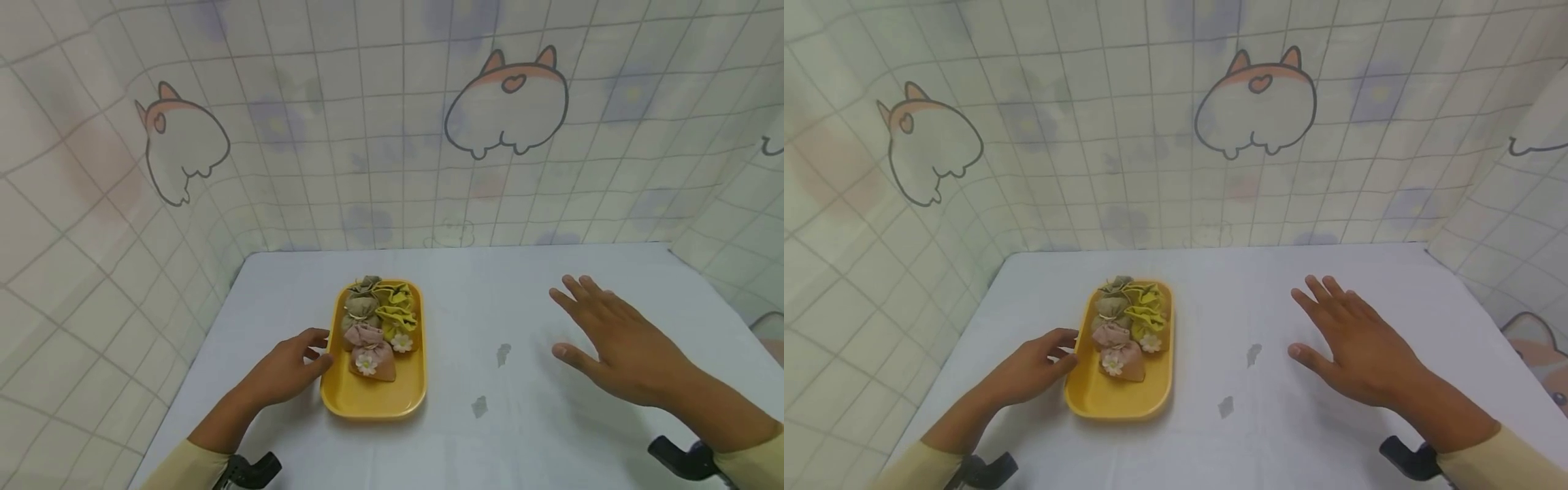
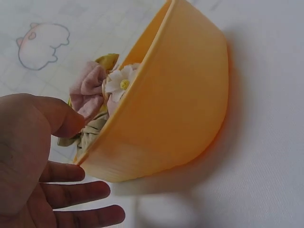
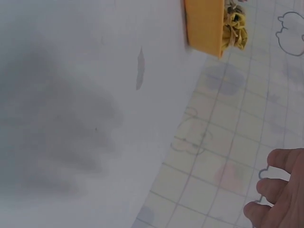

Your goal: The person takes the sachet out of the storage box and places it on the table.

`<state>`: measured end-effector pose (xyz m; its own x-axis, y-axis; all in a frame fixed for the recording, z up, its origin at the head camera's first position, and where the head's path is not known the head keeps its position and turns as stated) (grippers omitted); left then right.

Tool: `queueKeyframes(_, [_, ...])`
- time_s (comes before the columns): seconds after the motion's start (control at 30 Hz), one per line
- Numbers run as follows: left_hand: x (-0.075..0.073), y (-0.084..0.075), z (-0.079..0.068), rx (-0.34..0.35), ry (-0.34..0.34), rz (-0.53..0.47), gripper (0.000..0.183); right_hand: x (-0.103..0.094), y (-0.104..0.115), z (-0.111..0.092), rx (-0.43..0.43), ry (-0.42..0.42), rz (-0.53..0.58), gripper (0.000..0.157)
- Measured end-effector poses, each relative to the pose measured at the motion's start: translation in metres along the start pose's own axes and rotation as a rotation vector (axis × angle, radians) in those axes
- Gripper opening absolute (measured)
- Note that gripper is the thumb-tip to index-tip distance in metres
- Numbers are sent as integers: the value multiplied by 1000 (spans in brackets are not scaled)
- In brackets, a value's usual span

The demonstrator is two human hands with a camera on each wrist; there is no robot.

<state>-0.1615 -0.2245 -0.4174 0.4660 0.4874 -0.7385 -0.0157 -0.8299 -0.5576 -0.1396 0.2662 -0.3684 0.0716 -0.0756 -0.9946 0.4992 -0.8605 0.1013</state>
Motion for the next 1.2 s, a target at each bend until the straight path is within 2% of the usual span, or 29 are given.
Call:
queueKeyframes(0.23, [5, 5, 5, 14, 32, -119, 39, -2, 11, 8, 16, 32, 35, 83])
queueKeyframes(0.4, [8, 10, 9, 11, 41, -160, 35, -1, 15, 13, 16, 56, 61, 81])
queueKeyframes(0.83, [6, 18, 9, 44, 103, -278, 40, -2, 30, 24, 29, 70, 94, 78])
queueKeyframes(1.2, [6, 23, 8, 7, 143, -378, 44, 0, 43, 37, 32, 75, 149, 73])
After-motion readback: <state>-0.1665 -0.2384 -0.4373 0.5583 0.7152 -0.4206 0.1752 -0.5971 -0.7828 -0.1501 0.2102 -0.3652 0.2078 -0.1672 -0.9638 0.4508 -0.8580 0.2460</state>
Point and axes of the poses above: each hand's wrist, its own z-axis towards the middle knuckle, its own x-axis out of the palm, y = z × x, the point moved 2 cm from there along z, towards the middle knuckle, and after that the axes turned 12 degrees about y, right-handed, at the moved point
